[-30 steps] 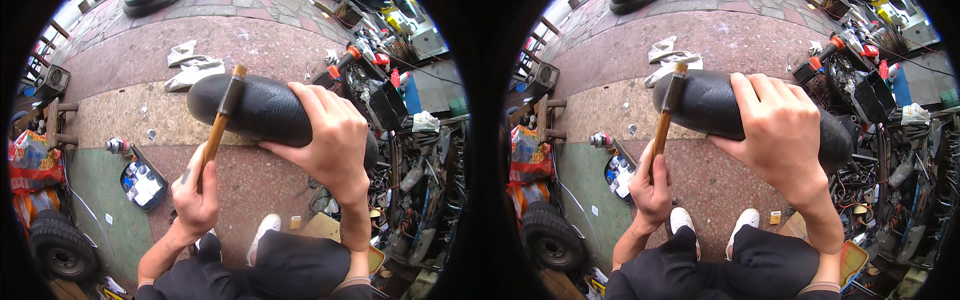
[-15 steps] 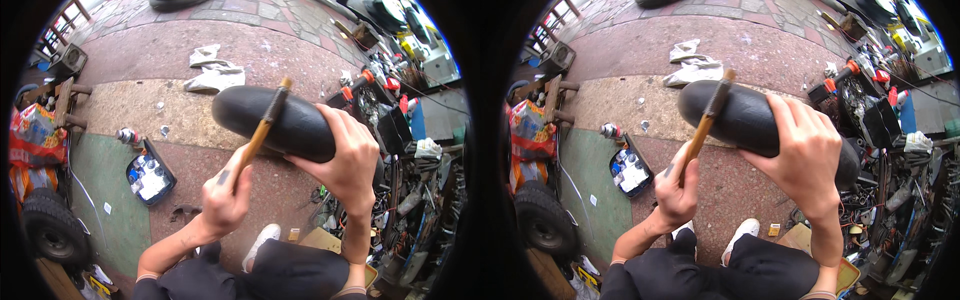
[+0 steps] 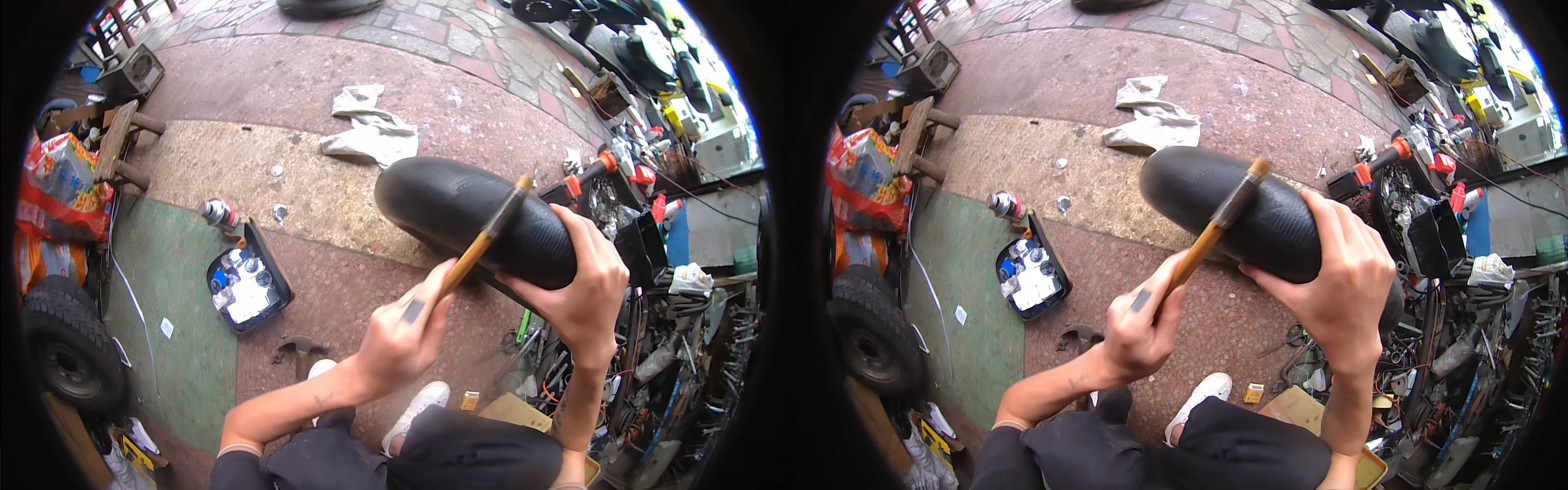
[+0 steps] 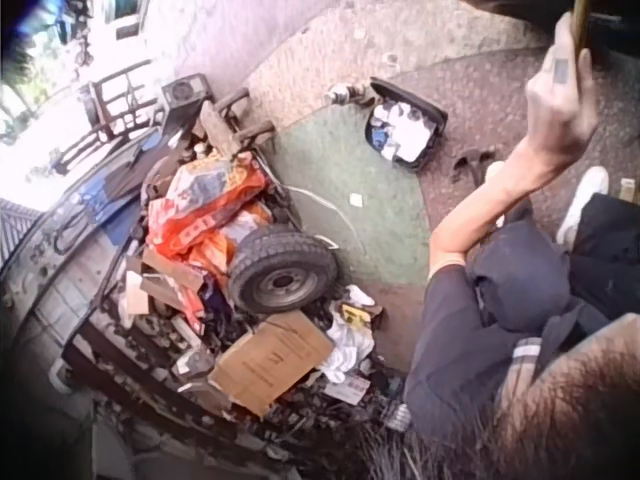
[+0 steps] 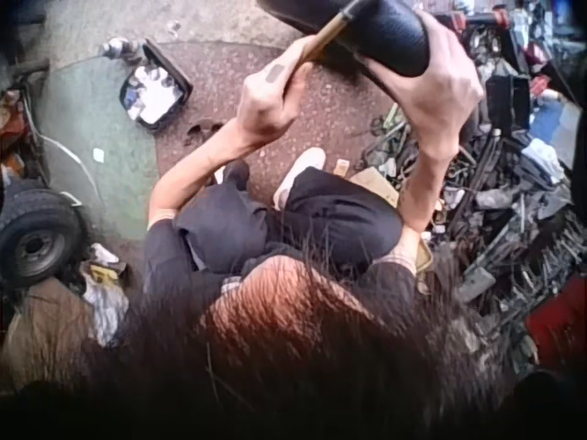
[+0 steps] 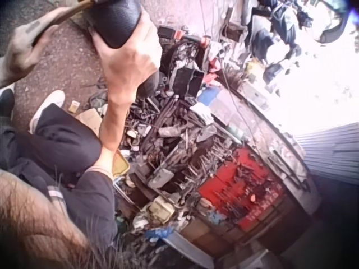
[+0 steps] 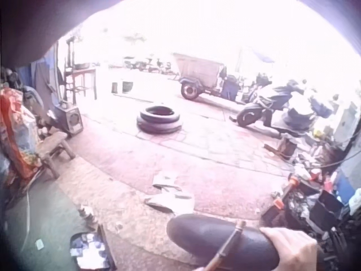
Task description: The person repairs a motorcycle tire by grinding its surface, applying blue paint, and affixing a patch. They use a power grinder, a wire brush, a paintbrush, and a hammer to complete the repair.
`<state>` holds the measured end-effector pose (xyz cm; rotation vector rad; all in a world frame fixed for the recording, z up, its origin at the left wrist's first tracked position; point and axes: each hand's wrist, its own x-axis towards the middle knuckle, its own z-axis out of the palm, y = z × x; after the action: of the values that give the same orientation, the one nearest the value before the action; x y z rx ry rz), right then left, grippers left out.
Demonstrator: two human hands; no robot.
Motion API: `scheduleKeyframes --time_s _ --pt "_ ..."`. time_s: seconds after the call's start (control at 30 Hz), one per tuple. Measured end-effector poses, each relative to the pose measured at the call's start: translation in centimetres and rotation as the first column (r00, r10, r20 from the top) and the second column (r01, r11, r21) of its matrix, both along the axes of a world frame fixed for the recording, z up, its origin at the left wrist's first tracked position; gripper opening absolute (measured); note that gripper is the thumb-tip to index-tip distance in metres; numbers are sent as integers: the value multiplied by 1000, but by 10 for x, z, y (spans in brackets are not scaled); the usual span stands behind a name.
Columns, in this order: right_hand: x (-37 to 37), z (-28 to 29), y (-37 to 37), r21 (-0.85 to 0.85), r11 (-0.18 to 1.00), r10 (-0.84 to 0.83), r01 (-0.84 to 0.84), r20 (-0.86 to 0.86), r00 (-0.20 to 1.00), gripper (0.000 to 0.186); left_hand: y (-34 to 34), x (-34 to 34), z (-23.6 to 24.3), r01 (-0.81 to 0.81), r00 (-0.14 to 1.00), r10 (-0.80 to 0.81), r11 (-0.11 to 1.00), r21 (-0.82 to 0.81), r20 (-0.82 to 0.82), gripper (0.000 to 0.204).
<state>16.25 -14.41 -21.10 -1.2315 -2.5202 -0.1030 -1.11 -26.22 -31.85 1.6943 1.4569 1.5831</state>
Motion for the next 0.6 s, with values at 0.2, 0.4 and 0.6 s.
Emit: scheduleKeyframes --time_s 0.2,0.4,0.6 --pt "2 0 1 -14 999 -40 40 -1 999 75 -1 2 -4 -10 1000 11 998 61 -11 48" --pt "4 1 4 -6 998 -54 54 -1 999 77 -5 1 -3 24 1000 -25 999 -26 -10 42" --pt "-3 -2 4 36 998 -44 43 15 999 75 15 -1 6 37 998 -36 999 3 -44 50"
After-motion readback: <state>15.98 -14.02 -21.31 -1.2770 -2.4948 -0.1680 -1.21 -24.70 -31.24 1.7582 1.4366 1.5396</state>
